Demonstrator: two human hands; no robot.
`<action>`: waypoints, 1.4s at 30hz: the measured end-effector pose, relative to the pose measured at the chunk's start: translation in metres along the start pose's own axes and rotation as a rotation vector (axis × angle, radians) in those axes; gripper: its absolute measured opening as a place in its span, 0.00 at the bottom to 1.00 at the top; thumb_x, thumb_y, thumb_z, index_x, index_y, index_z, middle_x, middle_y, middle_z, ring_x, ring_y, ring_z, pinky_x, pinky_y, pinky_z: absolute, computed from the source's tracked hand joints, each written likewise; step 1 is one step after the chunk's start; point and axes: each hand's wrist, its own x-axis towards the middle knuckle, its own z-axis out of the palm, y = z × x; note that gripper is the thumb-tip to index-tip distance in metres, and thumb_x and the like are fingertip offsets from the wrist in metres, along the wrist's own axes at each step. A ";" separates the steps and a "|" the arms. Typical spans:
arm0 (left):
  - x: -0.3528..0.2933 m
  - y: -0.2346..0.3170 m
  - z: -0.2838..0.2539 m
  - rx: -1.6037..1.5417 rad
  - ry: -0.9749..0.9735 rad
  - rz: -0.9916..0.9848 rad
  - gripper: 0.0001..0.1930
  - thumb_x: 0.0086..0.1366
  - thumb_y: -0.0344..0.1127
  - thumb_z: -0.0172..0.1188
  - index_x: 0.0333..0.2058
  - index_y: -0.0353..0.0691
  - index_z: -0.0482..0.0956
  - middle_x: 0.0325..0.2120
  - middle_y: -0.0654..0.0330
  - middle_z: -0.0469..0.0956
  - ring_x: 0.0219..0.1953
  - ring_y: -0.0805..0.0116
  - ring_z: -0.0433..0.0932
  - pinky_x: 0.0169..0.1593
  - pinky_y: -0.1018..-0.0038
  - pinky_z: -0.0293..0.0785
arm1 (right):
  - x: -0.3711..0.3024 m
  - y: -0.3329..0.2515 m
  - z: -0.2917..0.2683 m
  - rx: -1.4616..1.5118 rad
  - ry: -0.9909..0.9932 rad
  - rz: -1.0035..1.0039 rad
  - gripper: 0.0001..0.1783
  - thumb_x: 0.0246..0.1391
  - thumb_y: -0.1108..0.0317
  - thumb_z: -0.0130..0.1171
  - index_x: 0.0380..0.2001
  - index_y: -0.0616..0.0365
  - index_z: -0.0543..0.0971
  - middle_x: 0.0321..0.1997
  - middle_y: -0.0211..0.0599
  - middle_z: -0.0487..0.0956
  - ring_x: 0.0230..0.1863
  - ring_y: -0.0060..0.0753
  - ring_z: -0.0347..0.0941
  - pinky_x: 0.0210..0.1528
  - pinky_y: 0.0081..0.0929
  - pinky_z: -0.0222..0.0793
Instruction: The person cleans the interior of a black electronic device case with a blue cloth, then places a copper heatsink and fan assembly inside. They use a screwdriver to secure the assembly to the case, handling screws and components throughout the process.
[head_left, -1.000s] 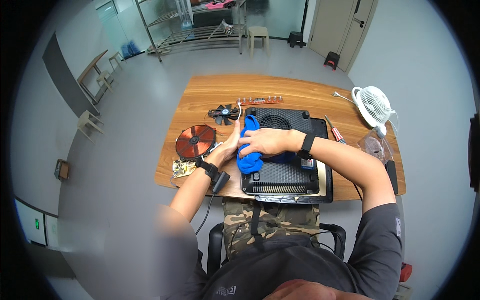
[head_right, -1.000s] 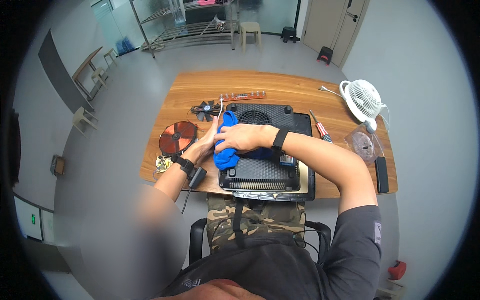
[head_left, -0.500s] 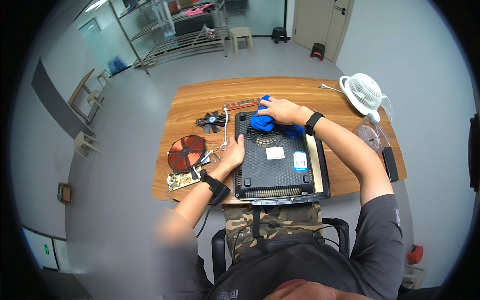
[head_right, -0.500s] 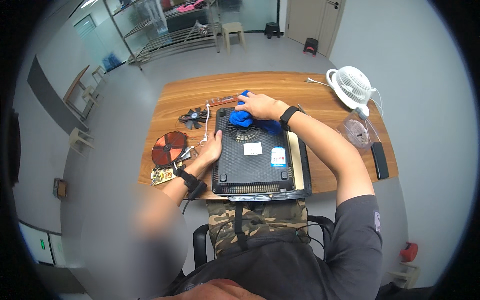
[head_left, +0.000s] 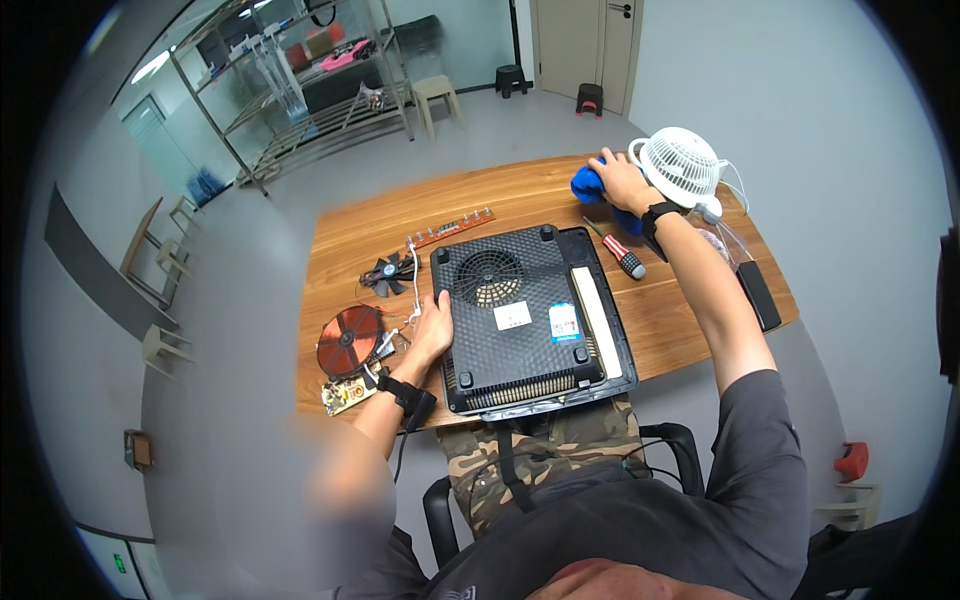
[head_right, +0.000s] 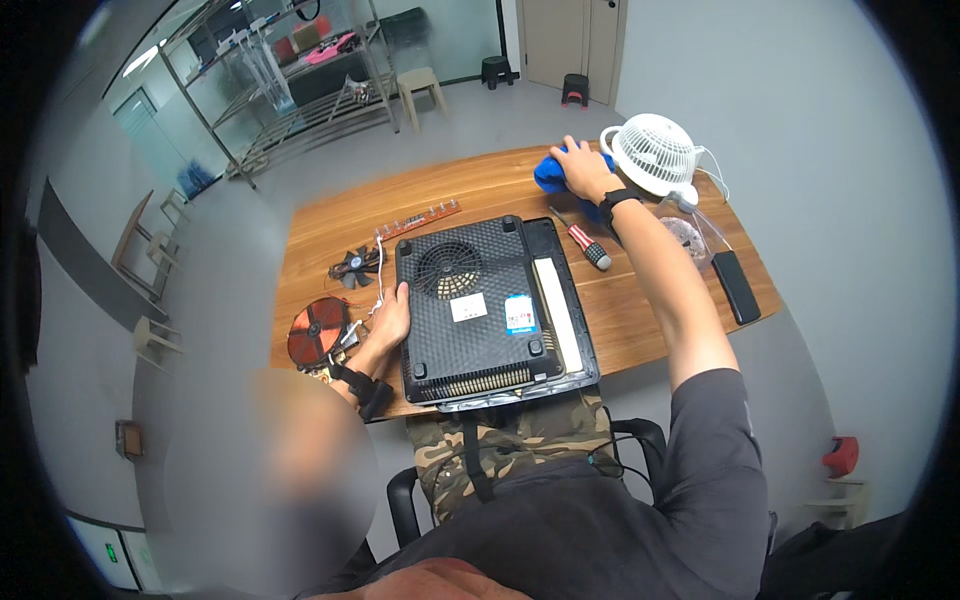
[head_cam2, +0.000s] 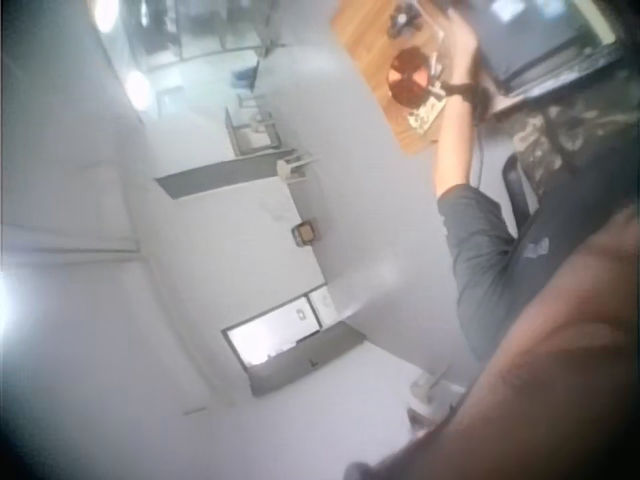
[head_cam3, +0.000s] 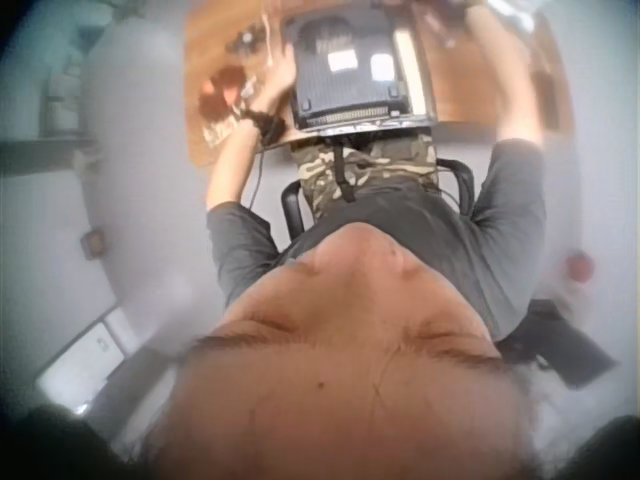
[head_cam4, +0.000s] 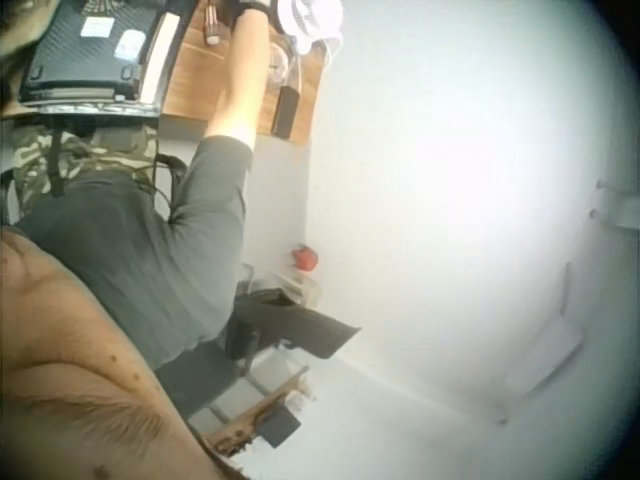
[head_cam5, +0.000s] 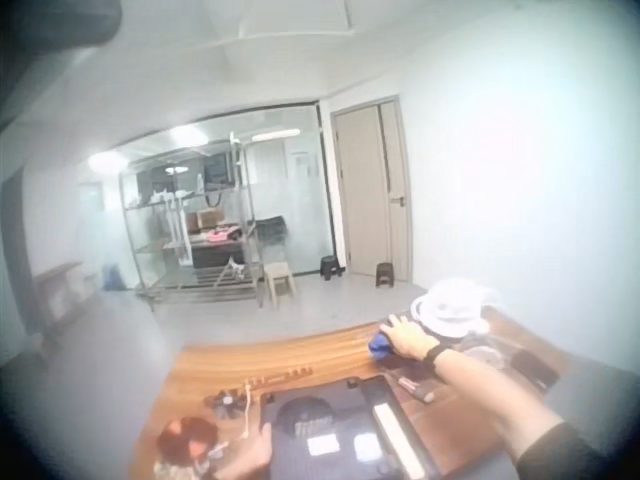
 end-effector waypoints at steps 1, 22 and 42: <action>0.000 0.001 -0.001 0.004 -0.005 0.004 0.36 0.77 0.60 0.33 0.59 0.27 0.66 0.56 0.26 0.71 0.61 0.30 0.70 0.64 0.48 0.64 | -0.003 0.005 0.011 -0.001 -0.029 0.033 0.34 0.48 0.74 0.65 0.61 0.47 0.71 0.63 0.50 0.69 0.60 0.59 0.72 0.58 0.48 0.75; 0.012 -0.011 0.002 -0.076 0.063 0.032 0.34 0.78 0.56 0.34 0.63 0.28 0.65 0.58 0.32 0.73 0.63 0.37 0.71 0.66 0.54 0.64 | -0.061 -0.147 -0.008 0.348 -0.234 -0.233 0.23 0.66 0.52 0.51 0.45 0.63 0.79 0.39 0.54 0.84 0.43 0.60 0.82 0.48 0.51 0.77; -0.030 0.202 -0.026 -0.760 -0.021 0.274 0.16 0.80 0.43 0.42 0.50 0.38 0.72 0.25 0.65 0.73 0.19 0.76 0.69 0.22 0.77 0.67 | -0.059 -0.130 -0.181 0.626 -0.084 -0.026 0.36 0.71 0.40 0.44 0.39 0.71 0.78 0.34 0.68 0.81 0.40 0.69 0.79 0.44 0.52 0.74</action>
